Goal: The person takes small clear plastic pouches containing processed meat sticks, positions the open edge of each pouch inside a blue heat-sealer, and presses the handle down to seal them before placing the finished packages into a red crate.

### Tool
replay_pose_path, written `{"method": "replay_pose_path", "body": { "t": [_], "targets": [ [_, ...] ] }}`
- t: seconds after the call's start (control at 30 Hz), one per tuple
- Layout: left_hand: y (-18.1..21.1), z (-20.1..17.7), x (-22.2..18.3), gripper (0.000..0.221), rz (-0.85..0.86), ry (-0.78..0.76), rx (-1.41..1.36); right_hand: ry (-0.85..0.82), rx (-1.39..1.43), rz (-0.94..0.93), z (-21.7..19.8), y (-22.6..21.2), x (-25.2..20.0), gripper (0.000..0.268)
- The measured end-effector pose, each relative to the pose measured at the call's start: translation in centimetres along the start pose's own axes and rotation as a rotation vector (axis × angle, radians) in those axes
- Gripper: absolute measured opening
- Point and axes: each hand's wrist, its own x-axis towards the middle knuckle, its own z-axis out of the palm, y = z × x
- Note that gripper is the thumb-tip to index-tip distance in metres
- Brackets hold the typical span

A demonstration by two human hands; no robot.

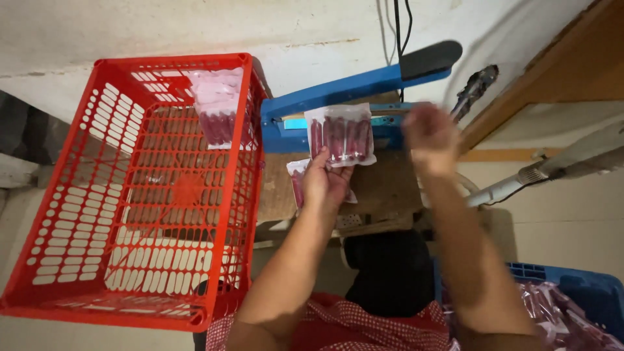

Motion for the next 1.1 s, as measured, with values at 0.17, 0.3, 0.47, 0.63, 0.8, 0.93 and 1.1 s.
{"method": "replay_pose_path", "body": {
  "t": [0.17,0.3,0.47,0.63,0.8,0.93,1.1],
  "targets": [
    [0.1,-0.4,0.3,0.018,0.030,-0.003,0.026,-0.091,0.238,0.322,4.6,1.2,-3.9,0.044],
    [0.7,-0.4,-1.8,0.018,0.065,0.022,0.070,-0.085,0.314,0.326,6.7,4.8,-3.9,0.055],
    [1.8,-2.5,-5.3,0.034,0.181,0.041,0.198,-0.108,0.209,0.347,6.9,3.3,-6.6,0.059],
    [4.9,-3.3,-16.6,0.096,0.603,-0.126,0.826,-0.223,-0.391,-0.127,6.3,5.8,-9.2,0.047],
    [8.3,-2.8,-26.2,0.044,1.016,-0.584,1.341,-0.172,-0.476,-0.216,5.6,8.0,-10.2,0.037],
    [16.2,1.0,-27.1,0.032,1.067,-0.607,1.425,-0.167,-0.338,-0.180,5.0,5.3,-11.2,0.037],
    [29.1,3.3,-10.8,0.024,1.112,0.094,2.020,-0.085,-0.418,-0.273,5.9,6.8,-11.2,0.030]
  ]
}}
